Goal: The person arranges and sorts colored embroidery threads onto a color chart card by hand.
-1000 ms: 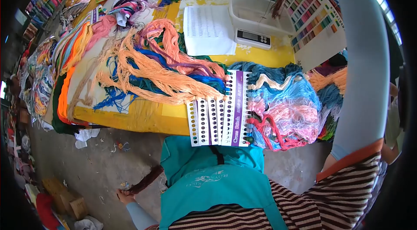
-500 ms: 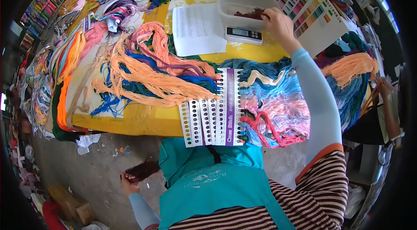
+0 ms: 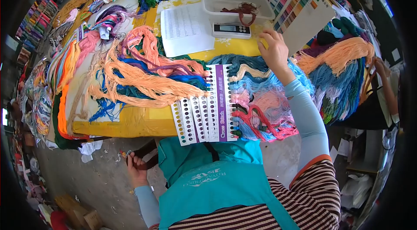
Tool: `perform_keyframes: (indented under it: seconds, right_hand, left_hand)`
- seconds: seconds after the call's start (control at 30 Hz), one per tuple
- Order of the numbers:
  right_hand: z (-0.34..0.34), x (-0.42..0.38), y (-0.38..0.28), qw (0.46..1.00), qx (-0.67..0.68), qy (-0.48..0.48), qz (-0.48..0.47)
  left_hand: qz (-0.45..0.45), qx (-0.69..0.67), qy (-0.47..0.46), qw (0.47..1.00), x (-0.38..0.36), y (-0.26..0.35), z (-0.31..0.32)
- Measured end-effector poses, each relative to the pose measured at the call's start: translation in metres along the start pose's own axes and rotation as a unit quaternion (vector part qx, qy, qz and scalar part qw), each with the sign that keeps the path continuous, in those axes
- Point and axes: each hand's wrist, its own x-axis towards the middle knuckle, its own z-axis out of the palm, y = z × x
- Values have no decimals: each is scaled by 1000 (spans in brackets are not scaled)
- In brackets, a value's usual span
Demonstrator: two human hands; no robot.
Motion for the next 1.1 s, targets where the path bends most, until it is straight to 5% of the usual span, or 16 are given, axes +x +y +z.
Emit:
perform_keyframes:
  seconds: [0.17,0.23,0.63,0.77,0.87,0.97,1.03,1.1]
  right_hand:
    - [6,2,-3,998,-31,44,-26]
    - [8,9,-4,998,-32,48,-24]
    - [36,51,-8,994,-97,15,-41]
    - [47,58,-7,988,-138,-27,-63]
    - [48,60,-14,986,-131,28,-95]
    - [36,61,-51,990,-21,85,-112]
    - [18,52,-86,992,105,-55,-39]
    - [6,34,-127,910,395,-122,-16]
  left_hand:
    - [-5,11,17,1000,-22,-3,61]
    - [-51,-20,-196,979,-21,-1,61]
    - [-73,-129,-331,932,-55,0,126]
    - [-62,-171,-263,947,-61,0,139]
    - [-48,-171,-366,913,-61,4,155]
    - [-72,-195,-495,843,-74,9,185]
    - [-121,-149,-504,842,-78,11,198]
    - [-103,-1,-480,871,-61,5,199]
